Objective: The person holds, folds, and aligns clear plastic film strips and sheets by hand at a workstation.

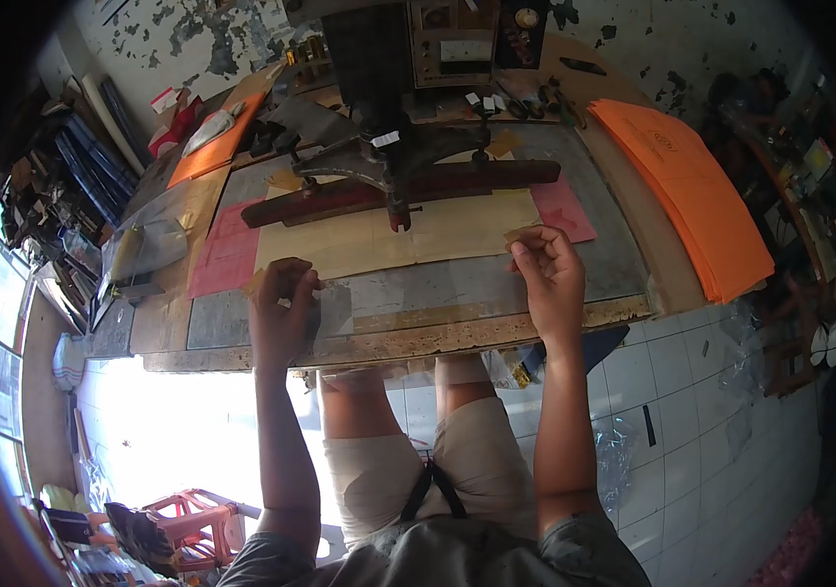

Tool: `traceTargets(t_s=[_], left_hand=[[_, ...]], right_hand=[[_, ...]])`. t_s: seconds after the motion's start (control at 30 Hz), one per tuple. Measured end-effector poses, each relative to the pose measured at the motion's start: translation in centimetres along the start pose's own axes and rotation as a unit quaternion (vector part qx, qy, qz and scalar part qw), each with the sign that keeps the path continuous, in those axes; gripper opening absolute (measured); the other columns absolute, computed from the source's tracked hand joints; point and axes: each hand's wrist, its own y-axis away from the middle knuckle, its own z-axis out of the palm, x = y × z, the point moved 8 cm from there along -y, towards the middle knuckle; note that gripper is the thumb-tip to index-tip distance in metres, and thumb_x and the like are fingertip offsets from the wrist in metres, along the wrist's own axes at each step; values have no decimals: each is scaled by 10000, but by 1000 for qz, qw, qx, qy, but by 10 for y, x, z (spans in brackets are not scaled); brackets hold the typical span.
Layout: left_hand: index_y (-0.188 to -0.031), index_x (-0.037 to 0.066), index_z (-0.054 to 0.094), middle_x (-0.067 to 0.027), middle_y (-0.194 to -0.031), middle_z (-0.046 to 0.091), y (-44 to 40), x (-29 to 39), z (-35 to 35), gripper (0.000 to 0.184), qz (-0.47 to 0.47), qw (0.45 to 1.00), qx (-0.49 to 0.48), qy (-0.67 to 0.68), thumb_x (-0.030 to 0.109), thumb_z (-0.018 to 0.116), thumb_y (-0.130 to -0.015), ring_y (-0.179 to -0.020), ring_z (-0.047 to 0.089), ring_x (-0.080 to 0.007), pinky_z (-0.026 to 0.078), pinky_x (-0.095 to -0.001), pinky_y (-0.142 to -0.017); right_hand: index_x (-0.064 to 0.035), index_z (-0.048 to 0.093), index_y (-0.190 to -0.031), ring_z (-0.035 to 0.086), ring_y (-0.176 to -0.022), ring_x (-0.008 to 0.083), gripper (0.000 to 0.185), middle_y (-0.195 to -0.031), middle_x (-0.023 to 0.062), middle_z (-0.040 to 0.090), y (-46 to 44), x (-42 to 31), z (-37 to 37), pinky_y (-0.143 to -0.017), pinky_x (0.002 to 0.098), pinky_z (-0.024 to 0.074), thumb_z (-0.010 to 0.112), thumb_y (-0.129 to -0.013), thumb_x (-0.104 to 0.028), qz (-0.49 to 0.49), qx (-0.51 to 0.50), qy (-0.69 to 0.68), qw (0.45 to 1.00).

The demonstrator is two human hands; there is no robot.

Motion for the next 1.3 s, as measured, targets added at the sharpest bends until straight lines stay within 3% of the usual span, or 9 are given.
traceTargets(t_s=[0.3,0.83,1.0,1.3], left_hand=[[-1038,16,622,-64,-838,727,0,1,-2,104,11,1000,8,11,101,641,-981,-701,680,-122,527,-269,-664],[-1101,31,644,-58,-831,726,1,3,-3,148,-10,1000,10,15,129,639,-990,-702,678,-117,521,-268,-675],[-1104,30,643,-59,-826,722,1,1,-2,146,-12,1000,8,22,122,631,-991,-699,674,-116,522,-269,-670],[-1258,49,618,-53,-810,708,1,4,-2,286,-6,1000,8,4,113,628,-980,-672,657,-111,519,-275,-648]], right_hand=[[0,598,-1095,633,-848,102,136,-986,61,673,1,-3,2,-774,266,529,644,-996,-81,-3,-6,6,1000],[4,595,-1103,638,-845,104,148,-990,63,672,1,-1,2,-772,265,534,647,-991,-78,1,-4,6,1000],[-35,606,-1094,625,-807,87,157,-960,19,659,1,-1,2,-753,247,497,670,-984,-126,-1,1,5,1000],[4,597,-1125,653,-918,104,160,-1015,60,676,0,0,1,-774,268,546,645,-990,-68,3,-2,3,1000]])
